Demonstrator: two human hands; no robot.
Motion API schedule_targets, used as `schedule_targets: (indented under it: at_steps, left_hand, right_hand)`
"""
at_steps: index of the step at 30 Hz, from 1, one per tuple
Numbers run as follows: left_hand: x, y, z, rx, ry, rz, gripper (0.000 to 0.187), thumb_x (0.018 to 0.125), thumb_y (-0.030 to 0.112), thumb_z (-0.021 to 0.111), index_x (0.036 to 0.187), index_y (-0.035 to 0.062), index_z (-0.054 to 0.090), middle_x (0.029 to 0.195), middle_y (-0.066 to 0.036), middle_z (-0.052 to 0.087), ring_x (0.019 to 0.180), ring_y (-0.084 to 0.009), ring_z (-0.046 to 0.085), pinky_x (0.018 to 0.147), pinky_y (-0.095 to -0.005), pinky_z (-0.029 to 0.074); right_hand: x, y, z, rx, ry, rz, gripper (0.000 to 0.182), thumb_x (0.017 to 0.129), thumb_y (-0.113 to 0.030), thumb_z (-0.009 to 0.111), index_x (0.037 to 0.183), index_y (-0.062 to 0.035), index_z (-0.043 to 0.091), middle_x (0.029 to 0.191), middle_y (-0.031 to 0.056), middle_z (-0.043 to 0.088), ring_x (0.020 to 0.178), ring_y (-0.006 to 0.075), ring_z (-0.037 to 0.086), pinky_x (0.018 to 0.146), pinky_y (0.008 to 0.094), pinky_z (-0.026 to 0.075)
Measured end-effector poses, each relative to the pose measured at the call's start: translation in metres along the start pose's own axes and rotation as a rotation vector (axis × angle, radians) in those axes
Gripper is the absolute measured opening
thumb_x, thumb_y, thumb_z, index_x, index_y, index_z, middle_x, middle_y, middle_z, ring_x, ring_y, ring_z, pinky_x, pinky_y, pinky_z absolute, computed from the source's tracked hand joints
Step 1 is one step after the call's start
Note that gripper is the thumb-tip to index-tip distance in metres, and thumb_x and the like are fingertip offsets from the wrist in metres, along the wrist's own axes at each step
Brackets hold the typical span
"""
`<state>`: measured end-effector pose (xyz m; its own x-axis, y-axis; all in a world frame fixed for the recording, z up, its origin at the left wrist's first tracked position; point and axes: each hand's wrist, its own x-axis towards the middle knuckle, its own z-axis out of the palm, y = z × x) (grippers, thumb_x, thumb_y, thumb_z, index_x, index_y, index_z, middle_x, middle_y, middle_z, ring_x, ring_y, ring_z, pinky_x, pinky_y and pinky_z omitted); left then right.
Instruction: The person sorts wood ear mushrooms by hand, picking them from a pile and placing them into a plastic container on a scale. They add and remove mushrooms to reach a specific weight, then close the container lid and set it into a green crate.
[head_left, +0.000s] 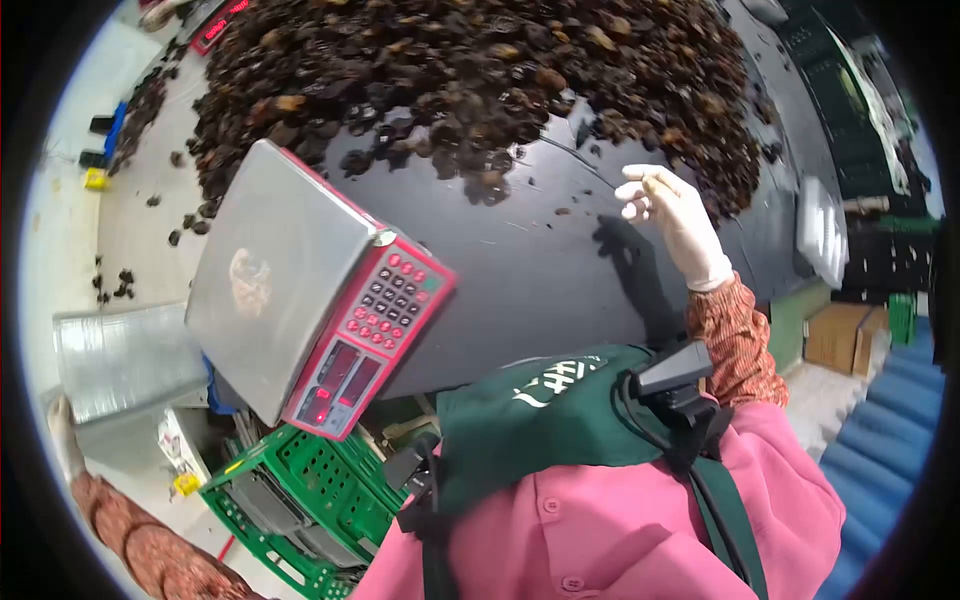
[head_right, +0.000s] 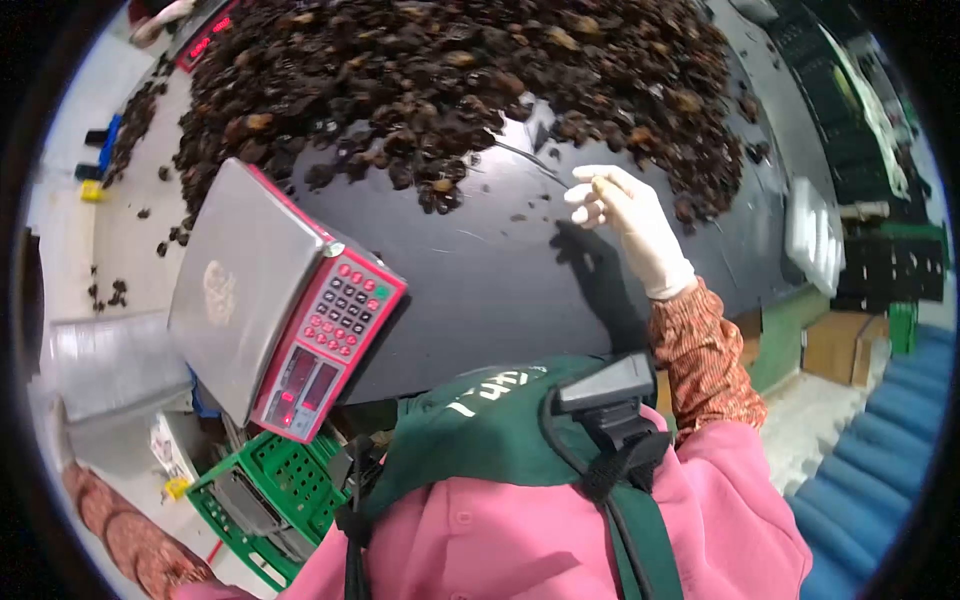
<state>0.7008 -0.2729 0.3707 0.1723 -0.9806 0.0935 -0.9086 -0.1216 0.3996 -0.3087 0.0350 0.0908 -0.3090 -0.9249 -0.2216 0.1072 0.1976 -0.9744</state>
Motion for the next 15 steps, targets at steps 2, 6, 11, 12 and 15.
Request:
schedule_targets:
  at_steps: [2,6,11,12,15]
  left_hand:
    - [-0.015,0.025,-0.008,-0.054,-0.076,-0.012,0.04,0.102,0.032,0.058,0.12,-0.0045,0.063,0.111,-0.004,0.063,0.104,-0.0138,0.055,0.097,-0.0278,0.041]
    - [-0.012,0.041,-0.005,0.009,-0.188,-0.109,0.04,0.101,0.034,0.06,0.117,-0.0027,0.064,0.108,-0.001,0.062,0.101,-0.0118,0.054,0.092,-0.027,0.041]
    - [-0.021,0.04,0.011,-0.138,-0.081,-0.067,0.027,0.101,0.032,0.061,0.098,0.0057,0.065,0.081,0.01,0.046,0.073,-0.0043,0.037,0.065,-0.0244,0.03]
    - [-0.022,0.042,0.015,-0.106,-0.034,-0.063,0.027,0.101,0.032,0.061,0.098,0.0056,0.065,0.081,0.01,0.046,0.073,-0.0045,0.037,0.065,-0.0244,0.03]
    - [-0.036,0.051,0.018,-0.052,0.038,-0.085,0.029,0.101,0.033,0.062,0.101,0.0046,0.066,0.086,0.008,0.053,0.076,-0.0048,0.043,0.069,-0.0237,0.034]
  right_hand:
    - [-0.014,0.004,-0.019,0.107,0.06,0.007,0.033,0.106,-0.024,0.051,0.127,-0.0015,0.061,0.108,0.0086,0.07,0.088,0.0114,0.065,0.081,0.0275,0.052]
    - [-0.01,0.005,-0.008,0.069,0.066,0.041,0.031,0.105,-0.025,0.053,0.125,-0.0036,0.064,0.105,0.0068,0.071,0.085,0.0103,0.064,0.08,0.0257,0.051]
    - [0.001,-0.001,0.022,-0.047,-0.024,0.043,0.028,0.103,-0.02,0.053,0.121,-0.0031,0.065,0.1,0.0051,0.071,0.083,0.0095,0.063,0.077,0.0247,0.051]
    - [0.004,-0.002,0.025,-0.071,-0.049,0.054,0.027,0.102,-0.019,0.052,0.12,-0.0028,0.064,0.099,0.005,0.071,0.082,0.0094,0.063,0.076,0.0247,0.051]
    - [0.013,0.0,0.03,-0.139,-0.093,0.055,0.027,0.101,-0.016,0.051,0.12,-0.0022,0.064,0.098,0.0047,0.071,0.081,0.009,0.062,0.077,0.0248,0.051]
